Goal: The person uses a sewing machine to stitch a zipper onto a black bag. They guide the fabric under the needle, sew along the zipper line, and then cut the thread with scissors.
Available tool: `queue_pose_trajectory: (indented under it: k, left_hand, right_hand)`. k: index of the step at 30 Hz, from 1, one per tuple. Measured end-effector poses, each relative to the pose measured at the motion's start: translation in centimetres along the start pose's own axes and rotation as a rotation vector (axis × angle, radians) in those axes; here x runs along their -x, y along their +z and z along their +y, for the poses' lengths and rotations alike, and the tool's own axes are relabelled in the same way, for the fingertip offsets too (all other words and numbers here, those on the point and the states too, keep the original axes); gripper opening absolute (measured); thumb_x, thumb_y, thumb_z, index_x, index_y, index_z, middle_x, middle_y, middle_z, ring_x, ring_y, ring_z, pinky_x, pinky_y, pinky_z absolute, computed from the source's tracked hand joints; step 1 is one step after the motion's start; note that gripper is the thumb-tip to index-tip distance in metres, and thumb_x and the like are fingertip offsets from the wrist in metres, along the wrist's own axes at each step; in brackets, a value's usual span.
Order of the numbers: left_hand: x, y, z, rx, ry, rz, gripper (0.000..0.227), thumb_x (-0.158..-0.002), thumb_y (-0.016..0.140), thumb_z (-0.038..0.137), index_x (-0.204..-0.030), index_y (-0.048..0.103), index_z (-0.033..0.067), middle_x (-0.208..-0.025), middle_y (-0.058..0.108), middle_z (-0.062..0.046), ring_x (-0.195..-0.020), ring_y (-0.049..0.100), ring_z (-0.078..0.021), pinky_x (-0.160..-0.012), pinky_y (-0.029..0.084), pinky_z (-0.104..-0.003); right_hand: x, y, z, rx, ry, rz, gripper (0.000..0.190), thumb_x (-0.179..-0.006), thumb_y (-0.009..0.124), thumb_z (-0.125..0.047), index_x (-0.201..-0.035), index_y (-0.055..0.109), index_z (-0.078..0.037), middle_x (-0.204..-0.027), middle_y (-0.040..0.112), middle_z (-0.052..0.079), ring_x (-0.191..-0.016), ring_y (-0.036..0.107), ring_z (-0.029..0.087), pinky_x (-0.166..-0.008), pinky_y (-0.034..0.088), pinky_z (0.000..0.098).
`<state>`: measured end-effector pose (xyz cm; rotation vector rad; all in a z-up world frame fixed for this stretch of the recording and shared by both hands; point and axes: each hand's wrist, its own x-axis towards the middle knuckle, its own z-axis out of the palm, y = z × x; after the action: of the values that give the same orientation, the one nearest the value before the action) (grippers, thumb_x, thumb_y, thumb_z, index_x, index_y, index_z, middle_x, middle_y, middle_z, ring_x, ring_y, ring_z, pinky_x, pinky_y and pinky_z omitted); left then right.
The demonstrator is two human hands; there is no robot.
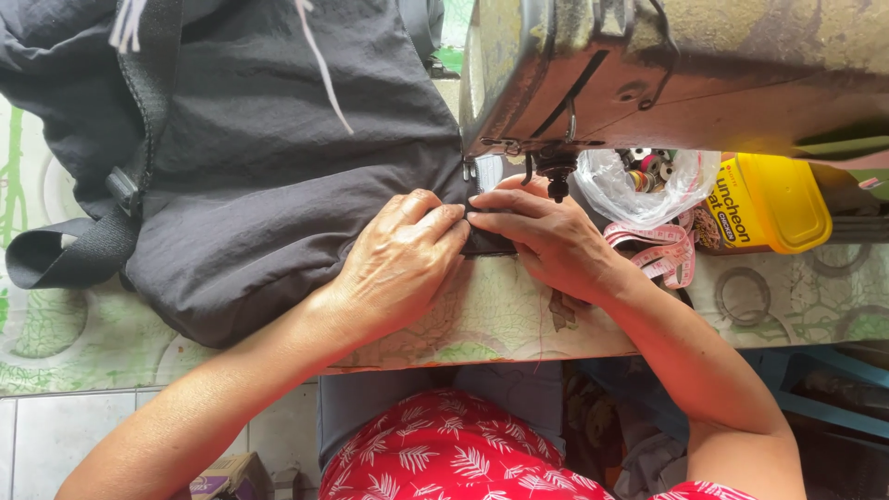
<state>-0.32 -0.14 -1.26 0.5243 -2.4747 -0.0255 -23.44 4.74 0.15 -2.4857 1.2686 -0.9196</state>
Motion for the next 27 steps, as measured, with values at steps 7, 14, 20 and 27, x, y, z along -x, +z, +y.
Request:
queue_pose_trajectory:
  k: [7, 14, 20, 27]
  left_hand:
    - [-0.6, -1.0, 0.6, 0.02, -0.002, 0.032, 0.015, -0.093, 0.06, 0.01, -0.101, 0.069, 0.0018, -0.1, 0.066, -0.017, -0.099, 0.061, -0.0328, -0.085, 0.052, -0.039]
    - [-0.5, -0.2, 0.1, 0.032, 0.018, 0.048, 0.017, -0.094, 0.059, 0.012, -0.105, 0.067, 0.0017, -0.104, 0.066, -0.019, -0.096, 0.06, -0.0345, -0.083, 0.052, -0.041]
    - [-0.7, -0.1, -0.2, 0.059, 0.034, 0.056, 0.029, -0.09, 0.063, 0.017, -0.113, 0.065, -0.0022, -0.105, 0.064, -0.02, -0.095, 0.059, -0.0347, -0.083, 0.051, -0.042]
    - [-1.0, -0.7, -0.5, 0.076, 0.045, 0.09, 0.03, -0.086, 0.066, 0.018, -0.108, 0.067, -0.0024, -0.107, 0.063, -0.022, -0.095, 0.058, -0.036, -0.085, 0.049, -0.044]
  right_hand:
    - [0.2, -0.4, 0.2, 0.054, 0.026, -0.074, 0.032, -0.093, 0.056, 0.007, -0.112, 0.073, -0.012, -0.12, 0.067, 0.007, -0.116, 0.062, 0.034, -0.095, 0.052, 0.048]
    - [0.7, -0.6, 0.8, 0.061, 0.013, -0.102, 0.031, -0.095, 0.054, 0.004, -0.113, 0.072, -0.013, -0.121, 0.067, 0.005, -0.117, 0.062, 0.033, -0.095, 0.053, 0.0471]
    - [0.4, -0.8, 0.9, 0.034, 0.004, -0.088, 0.031, -0.095, 0.053, 0.004, -0.11, 0.072, -0.015, -0.119, 0.068, 0.005, -0.114, 0.064, 0.033, -0.093, 0.054, 0.0458]
    - [-0.2, -1.1, 0.8, -0.041, 0.041, -0.086, 0.035, -0.096, 0.048, 0.009, -0.111, 0.071, -0.012, -0.114, 0.07, 0.006, -0.105, 0.066, 0.035, -0.09, 0.056, 0.0455]
